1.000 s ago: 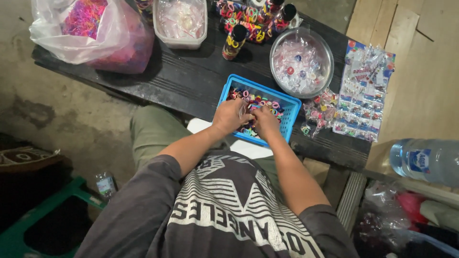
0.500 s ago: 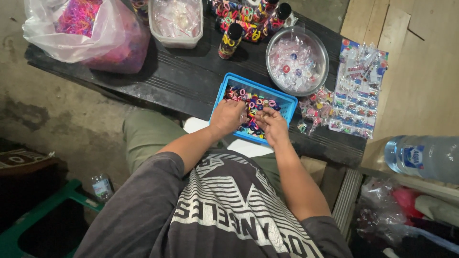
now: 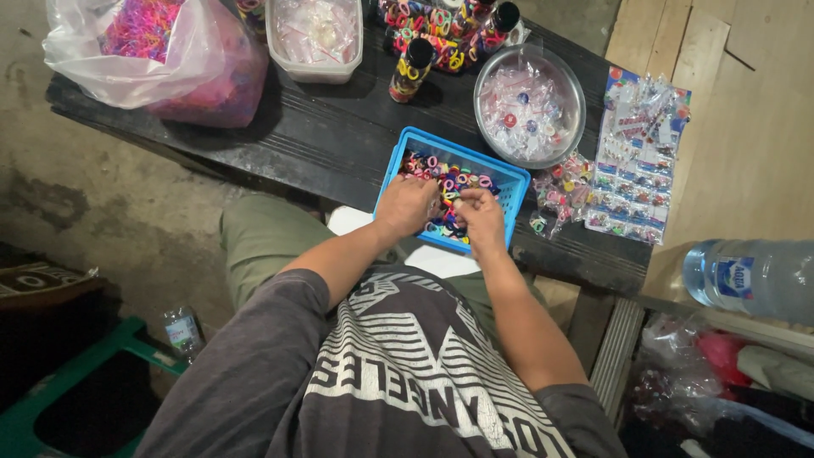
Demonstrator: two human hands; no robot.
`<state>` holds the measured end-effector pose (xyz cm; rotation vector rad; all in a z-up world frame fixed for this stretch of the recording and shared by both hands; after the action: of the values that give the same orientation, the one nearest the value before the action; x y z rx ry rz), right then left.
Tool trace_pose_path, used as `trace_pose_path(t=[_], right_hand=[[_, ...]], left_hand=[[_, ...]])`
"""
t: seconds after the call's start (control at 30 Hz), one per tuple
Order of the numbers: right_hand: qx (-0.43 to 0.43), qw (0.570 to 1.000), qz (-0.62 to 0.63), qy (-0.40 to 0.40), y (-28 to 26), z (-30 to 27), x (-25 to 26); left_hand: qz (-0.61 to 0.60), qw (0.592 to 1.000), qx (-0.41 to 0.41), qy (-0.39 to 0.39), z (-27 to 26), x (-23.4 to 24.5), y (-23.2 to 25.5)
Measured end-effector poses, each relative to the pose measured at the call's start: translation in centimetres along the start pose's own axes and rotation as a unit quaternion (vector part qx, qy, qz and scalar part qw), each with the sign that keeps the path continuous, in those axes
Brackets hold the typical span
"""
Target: The person sits at a table and repeatedly picks up small colorful hair accessories from a blue basket, places them into small clear plastic bags, and sets the filled bags on the table. The person continues this one-at-a-time packaging process throughout the clip.
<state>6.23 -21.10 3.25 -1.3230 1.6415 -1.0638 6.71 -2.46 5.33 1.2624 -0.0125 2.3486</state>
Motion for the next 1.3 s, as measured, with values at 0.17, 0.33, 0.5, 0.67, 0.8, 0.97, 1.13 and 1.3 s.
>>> trace_pose_path(t=[0.17, 0.33, 0.5, 0.67, 0.8, 0.97, 1.13, 1.3], right_hand=[[0.017, 0.999, -0.019, -0.024, 1.5, 0.9, -1.0], [0.047, 0.984, -0.162, -0.054, -0.5, 0.3, -3.0], [0.06, 0.977, -0.193, -0.064, -6.7, -2.3, -3.4], [0.064, 0.975, -0.197, -0.074, -5.6, 1.3, -0.1], [0.087, 0.832, -0.531, -0.134, 1.4, 3.9, 0.9], [0.086, 0.856, -0.494, -0.125, 3.8, 4.0, 1.4], [0.15, 0.906, -0.395, -0.036, -0.2, 2.4, 1.7], [0.039, 0.972, -0.23, 0.035, -1.5, 0.6, 2.1]], left_hand=[[0.005, 1.0, 0.003, -0.002, 0.3, 1.1, 0.1], [0.002, 1.0, -0.001, -0.011, -0.3, -0.1, 0.1], [-0.014, 1.0, 0.008, -0.02, 0.3, 0.9, 0.0], [-0.025, 0.999, 0.027, -0.025, 1.0, 2.0, 0.0], [-0.014, 1.0, 0.019, -0.01, 0.4, 0.7, -0.2], [-0.043, 0.999, 0.019, -0.008, 1.1, 2.1, 0.1], [-0.021, 1.0, 0.02, 0.0, 1.5, 3.0, 0.2], [-0.015, 1.0, 0.021, 0.012, 1.3, 2.6, 0.0]])
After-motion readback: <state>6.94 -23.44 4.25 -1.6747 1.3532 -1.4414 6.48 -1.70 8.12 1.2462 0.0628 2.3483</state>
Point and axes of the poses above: each hand's wrist, its own z-axis towards the middle knuckle, its own x-axis out of the back of the hand, y = z × x, the point moved 8 cm from there along z, towards the middle knuckle, and after that the axes turned 15 degrees about z, right-handed, at the moved point
